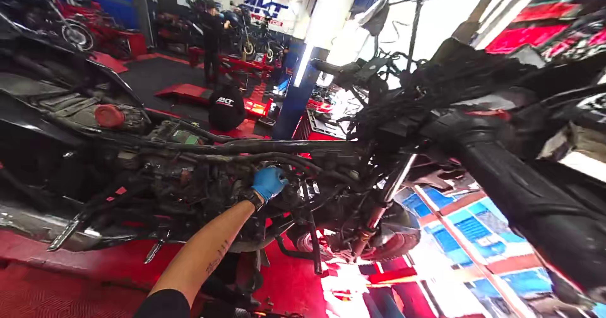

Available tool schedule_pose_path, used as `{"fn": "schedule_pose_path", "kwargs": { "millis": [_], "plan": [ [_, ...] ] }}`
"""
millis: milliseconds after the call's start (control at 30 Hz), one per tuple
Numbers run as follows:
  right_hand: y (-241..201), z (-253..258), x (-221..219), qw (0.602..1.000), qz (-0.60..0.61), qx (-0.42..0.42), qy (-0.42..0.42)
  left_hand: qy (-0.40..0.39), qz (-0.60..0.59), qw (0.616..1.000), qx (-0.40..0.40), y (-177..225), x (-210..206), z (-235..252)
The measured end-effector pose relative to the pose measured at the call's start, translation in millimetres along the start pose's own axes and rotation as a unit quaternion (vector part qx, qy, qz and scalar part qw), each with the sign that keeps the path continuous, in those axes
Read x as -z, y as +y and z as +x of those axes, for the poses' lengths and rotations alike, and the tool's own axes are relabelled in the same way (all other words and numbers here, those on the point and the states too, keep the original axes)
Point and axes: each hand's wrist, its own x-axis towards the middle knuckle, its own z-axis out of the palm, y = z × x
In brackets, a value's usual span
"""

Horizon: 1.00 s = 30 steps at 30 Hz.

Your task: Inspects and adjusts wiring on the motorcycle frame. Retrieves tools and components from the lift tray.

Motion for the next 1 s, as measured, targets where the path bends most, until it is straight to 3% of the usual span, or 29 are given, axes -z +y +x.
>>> {"fn": "schedule_pose_path", "kwargs": {
  "millis": [100,200,267,400,533,600,767,900,1000],
  "plan": [
    [-91.1,92.4,-27.2,0.993,0.072,0.087,0.023,0.017,0.014,0.999,0.037,9.9,1.4,-5.0],
    [-177.4,174.8,-50.0,0.984,-0.023,0.174,0.042,0.022,0.011,0.999,0.048,14.8,-0.8,-8.2],
    [-203.7,210.5,-65.8,0.979,-0.124,0.156,0.032,0.006,-0.001,1.000,0.026,12.4,-0.2,-10.0],
    [-227.2,227.1,-83.8,0.969,-0.226,0.103,0.011,-0.024,-0.008,0.999,-0.040,1.7,4.4,-8.9],
    [-213.4,234.2,-102.3,0.982,-0.149,0.093,-0.067,-0.035,-0.017,0.998,-0.049,3.3,5.3,-9.0],
    [-213.9,232.3,-112.3,0.986,-0.132,0.086,-0.057,-0.033,-0.025,0.997,-0.058,2.8,6.6,-8.6],
    [-242.9,225.4,-104.1,0.951,-0.297,0.029,-0.081,-0.046,-0.043,0.994,-0.090,-7.2,9.7,-4.8],
    [-244.2,235.1,-97.6,0.953,-0.249,0.063,-0.161,-0.078,-0.025,0.990,-0.118,-11.7,18.5,-3.8],
    [-242.2,239.7,-94.5,0.953,-0.240,0.072,-0.172,-0.072,-0.016,0.991,-0.115,-8.8,19.9,-2.8]
  ]
}}
